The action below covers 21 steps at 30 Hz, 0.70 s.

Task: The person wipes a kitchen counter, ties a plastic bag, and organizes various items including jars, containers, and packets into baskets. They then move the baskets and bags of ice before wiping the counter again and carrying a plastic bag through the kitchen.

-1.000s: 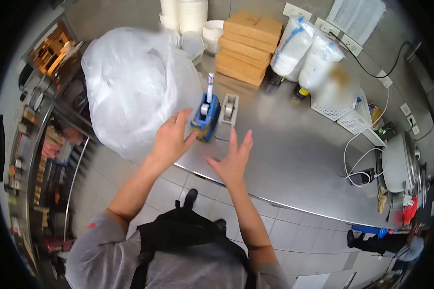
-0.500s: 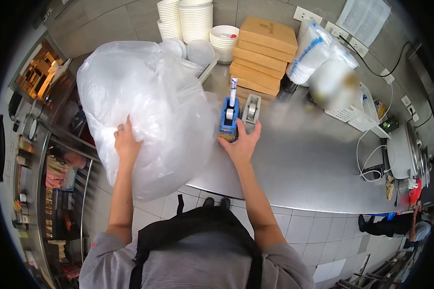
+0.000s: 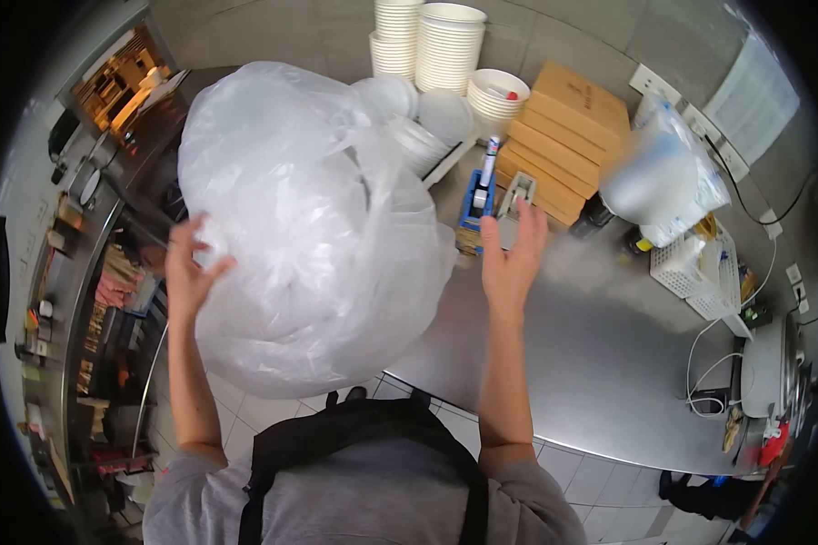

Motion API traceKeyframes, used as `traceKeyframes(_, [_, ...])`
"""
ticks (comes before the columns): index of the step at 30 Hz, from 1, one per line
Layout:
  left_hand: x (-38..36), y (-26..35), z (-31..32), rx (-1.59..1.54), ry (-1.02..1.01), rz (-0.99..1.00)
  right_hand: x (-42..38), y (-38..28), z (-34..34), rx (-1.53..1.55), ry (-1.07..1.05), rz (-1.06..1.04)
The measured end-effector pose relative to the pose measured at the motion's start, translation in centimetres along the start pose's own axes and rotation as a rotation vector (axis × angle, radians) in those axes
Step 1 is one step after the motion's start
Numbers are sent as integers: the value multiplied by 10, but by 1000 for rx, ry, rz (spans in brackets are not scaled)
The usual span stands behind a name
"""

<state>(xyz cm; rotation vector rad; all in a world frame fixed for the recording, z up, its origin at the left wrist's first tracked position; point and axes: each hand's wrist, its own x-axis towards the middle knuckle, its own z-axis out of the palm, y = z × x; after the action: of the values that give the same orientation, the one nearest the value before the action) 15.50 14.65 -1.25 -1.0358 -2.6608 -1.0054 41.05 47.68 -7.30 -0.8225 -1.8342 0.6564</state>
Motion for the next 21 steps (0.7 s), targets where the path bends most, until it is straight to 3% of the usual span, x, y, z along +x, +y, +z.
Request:
traceKeyframes(1, [10,-7,-12,14,149,11,1,-32,-7,188,13,52])
traceKeyframes(2, [21,-15,-21,26,291,31,-3,-53,-6,187,-101,36])
traceKeyframes(5, [62,-58,-4,36,345,175,-30,-86,33,49,-359,-22])
traceKeyframes(6, [77,-98,24,-65,204,267,-50,-92,56,-40,-531,10])
traceKeyframes(7, [88,-140,64,-31,-97,30,-78,-105,74,-8,-696,220])
traceKeyframes(8, [85,-146,87,41,-296,55,-108,-104,102,-23,-821,368])
traceKeyframes(9, [106,-250,167,31,-153,304,-156,-67,157,110,-590,219])
traceKeyframes(10, [97,-239,166,-496,-207,99,-176,-85,160,25,-403,358])
traceKeyframes(12, [93,-245,170,-457,-55,343,-190,-77,169,204,-254,301])
traceKeyframes(13, [68,-191,142,-459,-38,77,-194,-75,164,251,-159,246])
traceKeyframes(14, [59,-183,143,-575,58,239,-192,-81,144,231,-123,260])
traceKeyframes(18, [-34,-42,64,-974,138,349,-179,-147,65,298,-47,169])
traceKeyframes(19, [-50,-13,56,-900,16,409,-177,-152,32,340,-40,122])
traceKeyframes(21, [-69,23,47,-765,-223,529,-185,-153,-21,724,-105,424])
